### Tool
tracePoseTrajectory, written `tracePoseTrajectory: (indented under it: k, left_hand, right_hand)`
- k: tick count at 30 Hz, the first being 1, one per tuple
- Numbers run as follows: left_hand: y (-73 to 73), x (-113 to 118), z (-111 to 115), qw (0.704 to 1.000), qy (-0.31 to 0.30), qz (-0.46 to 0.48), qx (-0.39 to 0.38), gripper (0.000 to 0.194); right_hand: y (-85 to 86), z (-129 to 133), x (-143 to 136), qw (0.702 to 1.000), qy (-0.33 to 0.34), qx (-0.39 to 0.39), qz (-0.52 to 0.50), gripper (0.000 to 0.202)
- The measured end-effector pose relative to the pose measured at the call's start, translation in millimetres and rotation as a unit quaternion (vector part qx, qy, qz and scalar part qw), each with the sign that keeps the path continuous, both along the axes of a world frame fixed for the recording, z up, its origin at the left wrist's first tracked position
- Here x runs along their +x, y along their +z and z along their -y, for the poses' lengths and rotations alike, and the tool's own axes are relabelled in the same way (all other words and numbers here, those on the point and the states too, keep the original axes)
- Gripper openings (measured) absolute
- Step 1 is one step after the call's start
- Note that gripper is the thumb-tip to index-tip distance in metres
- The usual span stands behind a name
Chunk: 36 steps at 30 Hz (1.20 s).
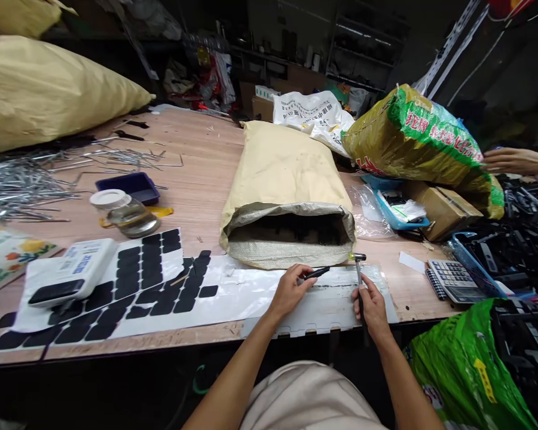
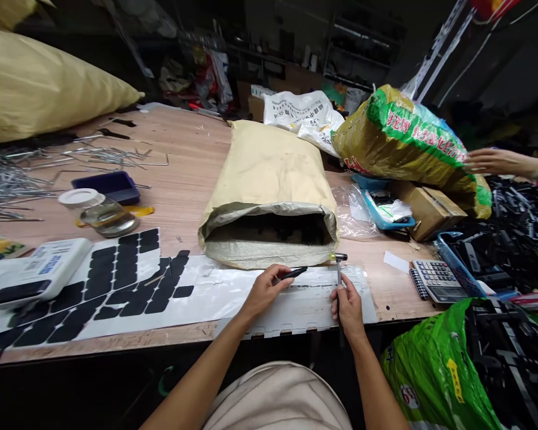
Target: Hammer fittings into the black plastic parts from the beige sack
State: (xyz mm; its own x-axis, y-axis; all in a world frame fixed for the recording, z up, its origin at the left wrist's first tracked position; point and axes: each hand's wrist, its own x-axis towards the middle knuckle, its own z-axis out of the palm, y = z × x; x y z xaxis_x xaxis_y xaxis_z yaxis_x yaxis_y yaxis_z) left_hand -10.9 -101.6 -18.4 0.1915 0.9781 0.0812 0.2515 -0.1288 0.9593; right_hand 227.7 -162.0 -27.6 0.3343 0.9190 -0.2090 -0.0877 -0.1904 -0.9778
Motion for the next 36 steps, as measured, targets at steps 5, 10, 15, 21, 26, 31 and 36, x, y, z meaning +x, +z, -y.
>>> tracePoseTrajectory:
  k: [5,10,15,21,26,31,36]
  left_hand:
    - [14.1,-16.4,22.7,0.985,-0.037,0.118,-0.117,0.033]
    - [28.7,-36.3,59.5,0.926,-0.286,0.051,-0.242,0.034]
    - [20.4,-33.9,97.4,0.928,-0.249,-0.204,-0.19,0.029]
    - [-7.7,-22.0,119.5,0.927,-0.12,-0.32,-0.151,0.031]
    - [-23.8,-19.6,125.7,0.943,-0.098,-0.299,-0.114,0.029]
    - [-4.6,-21.7,119.9,0.944,-0.132,-0.26,-0.155,0.035]
    - [34.3,-1.9,69.8,0.971,-0.12,-0.174,-0.112,0.041]
  right_hand:
    - [-2.9,0.6,-1.2,1.0,0.014,0.014,0.002,0.065]
    - [-3.9,1.4,0.9,1.0,0.018,0.018,0.001,0.061]
    - [-4.0,3.0,2.8,0.999,0.03,0.02,0.005,0.058]
    - [-3.0,4.4,0.9,0.999,0.036,0.026,0.005,0.056]
    - [-4.1,4.4,0.5,0.999,0.039,0.03,0.005,0.055]
    - [-7.9,4.6,0.9,0.998,0.045,0.034,0.004,0.054]
    - [-8.4,4.4,-0.3,0.999,0.041,0.03,0.004,0.055]
